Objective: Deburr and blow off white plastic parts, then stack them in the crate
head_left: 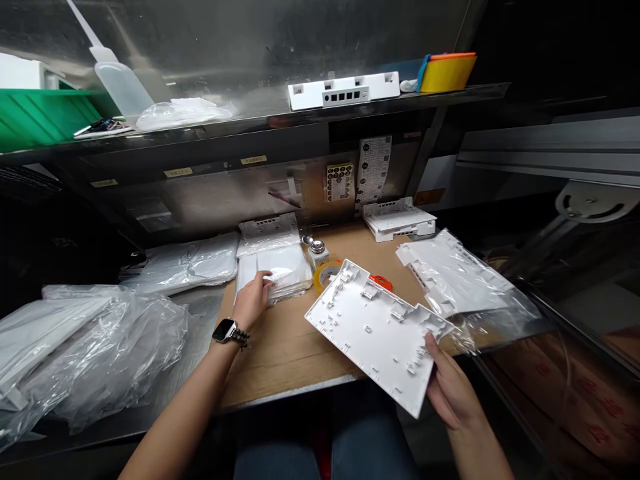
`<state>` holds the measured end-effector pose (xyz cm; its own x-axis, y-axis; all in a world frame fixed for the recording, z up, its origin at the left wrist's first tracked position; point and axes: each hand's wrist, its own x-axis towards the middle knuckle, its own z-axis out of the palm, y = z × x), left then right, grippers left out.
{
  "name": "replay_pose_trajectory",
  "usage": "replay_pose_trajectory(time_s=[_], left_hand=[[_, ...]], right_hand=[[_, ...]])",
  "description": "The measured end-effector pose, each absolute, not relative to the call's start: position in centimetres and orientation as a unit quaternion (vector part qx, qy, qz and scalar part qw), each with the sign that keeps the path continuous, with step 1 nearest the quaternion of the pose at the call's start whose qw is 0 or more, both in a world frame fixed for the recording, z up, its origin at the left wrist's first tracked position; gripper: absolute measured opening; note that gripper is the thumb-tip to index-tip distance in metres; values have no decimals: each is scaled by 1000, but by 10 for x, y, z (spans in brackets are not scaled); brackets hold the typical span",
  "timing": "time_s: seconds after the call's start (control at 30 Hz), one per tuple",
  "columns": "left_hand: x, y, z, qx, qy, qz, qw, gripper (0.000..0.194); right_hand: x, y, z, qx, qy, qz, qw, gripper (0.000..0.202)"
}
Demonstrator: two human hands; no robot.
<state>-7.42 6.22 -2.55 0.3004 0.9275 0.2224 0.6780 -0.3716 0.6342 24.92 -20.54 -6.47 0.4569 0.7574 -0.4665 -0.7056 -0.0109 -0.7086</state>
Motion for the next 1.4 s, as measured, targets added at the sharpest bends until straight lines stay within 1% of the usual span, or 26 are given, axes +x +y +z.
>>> replay_pose_trajectory(time_s=[0.1,0.2,0.33,0.43,0.57,0.7,0.77,0.87,0.97,1.03,1.17,1.3,1.33,1.4], left_hand=[[-79,77,-17,757,533,281,252,41],[-85,93,-11,735,532,266,326,55],[-90,102,-3,712,495,237,438,62],[-88,101,-1,700,482,252,462,60],[-81,96,-2,698,485,283,444,54],[-79,96,-4,698,484,284,444,49],[-80,98,-7,695,487,287,445,52],[-80,102,-11,689,492,298,442,61],[-79,105,-11,687,492,298,445,67],[-78,104,-10,693,490,293,441,69],[-75,100,-9,730,492,275,387,60],[-75,98,-10,773,489,254,314,49],[-76,99,-9,782,488,251,296,44],[-79,103,-4,797,491,255,244,27]], right_hand=[[248,-206,-64,-492,-23,519,699,53],[243,-204,-61,-501,-31,512,697,54],[229,-197,-54,-501,-56,489,712,57],[213,-186,-48,-494,-101,469,725,58],[193,-171,-45,-513,-184,443,712,55],[183,-164,-50,-530,-224,435,692,55],[182,-163,-52,-534,-230,428,692,55],[181,-163,-49,-542,-241,419,687,54],[176,-163,-38,-565,-271,386,677,55],[170,-159,-29,-587,-296,361,661,58],[151,-145,-16,-602,-378,305,634,61],[136,-131,-15,-584,-473,256,608,58],[135,-129,-16,-585,-484,248,601,56],[134,-128,-18,-592,-491,237,593,54]])
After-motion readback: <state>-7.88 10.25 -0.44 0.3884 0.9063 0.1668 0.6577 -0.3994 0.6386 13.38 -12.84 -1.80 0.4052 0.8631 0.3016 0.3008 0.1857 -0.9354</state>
